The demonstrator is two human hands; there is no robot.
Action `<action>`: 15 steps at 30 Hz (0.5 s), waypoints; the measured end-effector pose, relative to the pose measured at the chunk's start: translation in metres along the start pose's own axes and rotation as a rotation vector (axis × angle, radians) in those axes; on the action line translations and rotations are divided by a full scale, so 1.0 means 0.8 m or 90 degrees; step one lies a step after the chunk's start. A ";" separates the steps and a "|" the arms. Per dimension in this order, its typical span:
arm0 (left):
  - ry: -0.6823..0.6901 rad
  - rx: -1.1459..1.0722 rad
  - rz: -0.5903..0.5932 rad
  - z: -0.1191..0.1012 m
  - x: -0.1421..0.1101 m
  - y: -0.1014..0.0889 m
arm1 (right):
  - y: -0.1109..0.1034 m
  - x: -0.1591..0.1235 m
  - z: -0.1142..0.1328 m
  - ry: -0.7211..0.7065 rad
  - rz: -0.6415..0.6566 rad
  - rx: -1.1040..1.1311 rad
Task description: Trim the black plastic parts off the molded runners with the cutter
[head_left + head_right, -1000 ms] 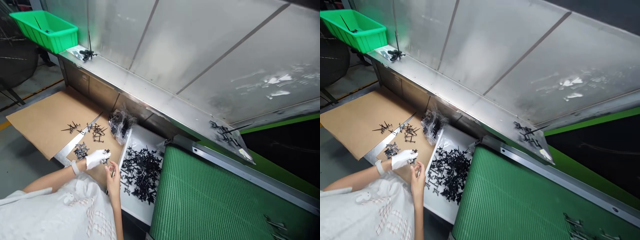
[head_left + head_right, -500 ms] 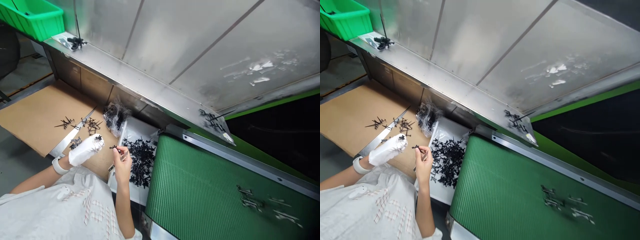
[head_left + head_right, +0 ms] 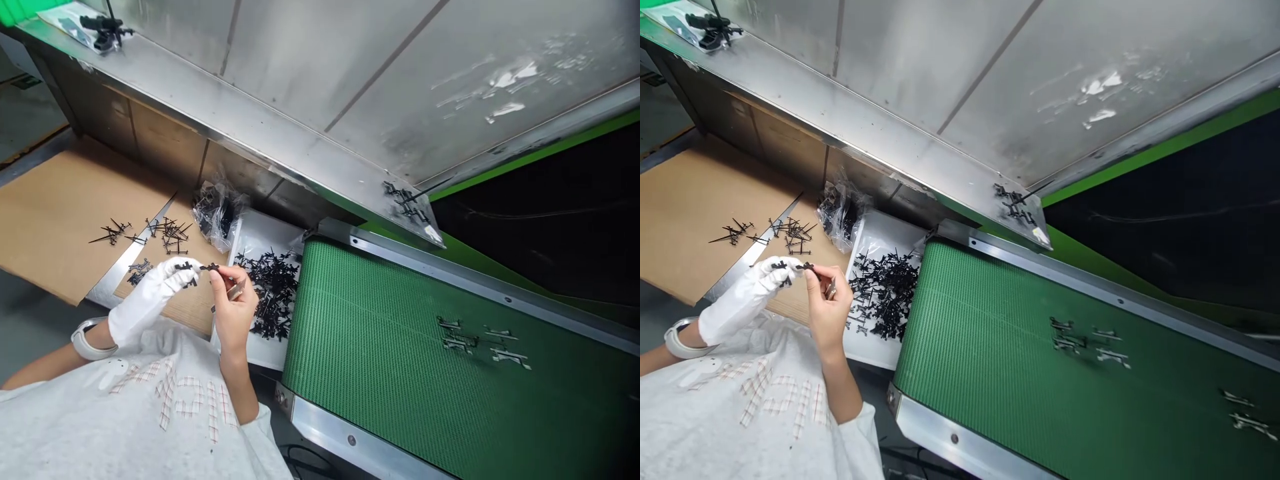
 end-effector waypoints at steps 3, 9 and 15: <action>0.020 -0.004 0.026 -0.012 -0.003 0.013 | 0.004 -0.008 0.004 -0.007 0.011 -0.025; 0.003 0.010 0.065 -0.020 0.000 0.021 | 0.003 -0.012 0.004 0.026 0.065 -0.024; -0.021 0.037 0.028 -0.029 0.001 0.013 | 0.007 -0.016 0.006 0.007 0.151 -0.008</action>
Point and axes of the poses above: each hand's wrist, its own x-axis towards the middle knuckle, its own y-axis out of the palm, z = x × y, the point moved 7 cm from there along x, towards the middle knuckle, and after that the axes turned 10 degrees about y, right-handed, at the moved point
